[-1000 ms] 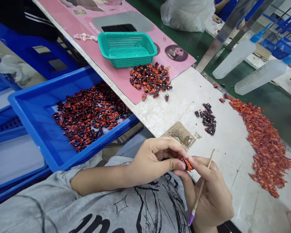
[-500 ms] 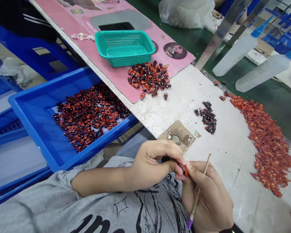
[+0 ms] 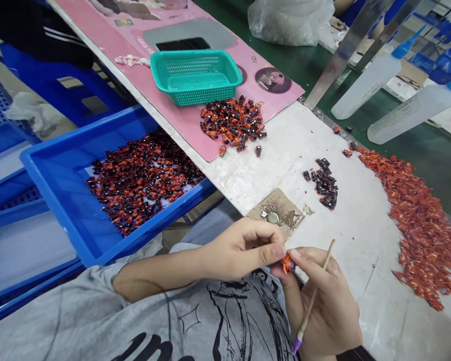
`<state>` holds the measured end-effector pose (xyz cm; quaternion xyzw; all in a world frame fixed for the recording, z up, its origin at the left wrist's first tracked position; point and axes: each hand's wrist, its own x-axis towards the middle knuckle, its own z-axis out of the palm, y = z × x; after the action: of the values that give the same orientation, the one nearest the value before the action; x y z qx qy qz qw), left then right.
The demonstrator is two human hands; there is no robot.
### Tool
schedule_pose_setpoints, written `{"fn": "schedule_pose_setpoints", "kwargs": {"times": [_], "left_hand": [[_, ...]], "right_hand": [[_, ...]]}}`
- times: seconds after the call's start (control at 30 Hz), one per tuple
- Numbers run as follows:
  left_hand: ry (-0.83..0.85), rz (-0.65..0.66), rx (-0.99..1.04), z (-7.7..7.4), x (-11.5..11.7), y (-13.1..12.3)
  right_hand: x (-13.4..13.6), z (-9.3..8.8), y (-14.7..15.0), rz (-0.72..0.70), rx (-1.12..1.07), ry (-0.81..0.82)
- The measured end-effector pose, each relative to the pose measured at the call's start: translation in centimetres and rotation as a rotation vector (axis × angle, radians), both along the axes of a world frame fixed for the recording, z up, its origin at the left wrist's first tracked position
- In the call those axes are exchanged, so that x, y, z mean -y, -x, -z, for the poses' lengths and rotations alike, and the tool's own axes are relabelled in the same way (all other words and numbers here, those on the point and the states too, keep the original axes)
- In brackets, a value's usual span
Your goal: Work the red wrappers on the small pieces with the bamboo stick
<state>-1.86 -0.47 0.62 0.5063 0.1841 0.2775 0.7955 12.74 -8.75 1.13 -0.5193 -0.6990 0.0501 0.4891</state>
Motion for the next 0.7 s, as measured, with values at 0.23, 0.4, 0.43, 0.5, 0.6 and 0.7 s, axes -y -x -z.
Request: {"fn": "schedule_pose_setpoints", "kwargs": {"times": [0.23, 0.4, 0.43, 0.5, 0.6, 0.7], "left_hand": [[0.394, 0.074, 0.109, 0.5, 0.0, -0.2], [0.287, 0.022, 0.057, 0.6, -0.3, 0.1], [0.174, -0.033, -0.008, 0.8, -0.6, 0.3], [-0.162, -0.21, -0.223, 1.3, -1.8, 0.9], [-0.73, -0.56, -0.628, 2.8, -5.1, 2.0], [-1.057, -0.728, -0.982, 4.3, -8.8, 2.8]], "right_hand": [[-0.3, -0.1, -0.4, -0.027, -0.024, 0.014], [0.2, 1.1, 0.0, 0.094, -0.053, 0.004], [0.4, 1.5, -0.6, 0.173, -0.055, 0.006], [0.4, 2.3, -3.4, 0.38, 0.014, 0.018], [-0.2, 2.5, -11.5, 0.684, 0.296, 0.017], [-0.8, 1.6, -20.7, 0.745, 0.346, -0.075]]}}
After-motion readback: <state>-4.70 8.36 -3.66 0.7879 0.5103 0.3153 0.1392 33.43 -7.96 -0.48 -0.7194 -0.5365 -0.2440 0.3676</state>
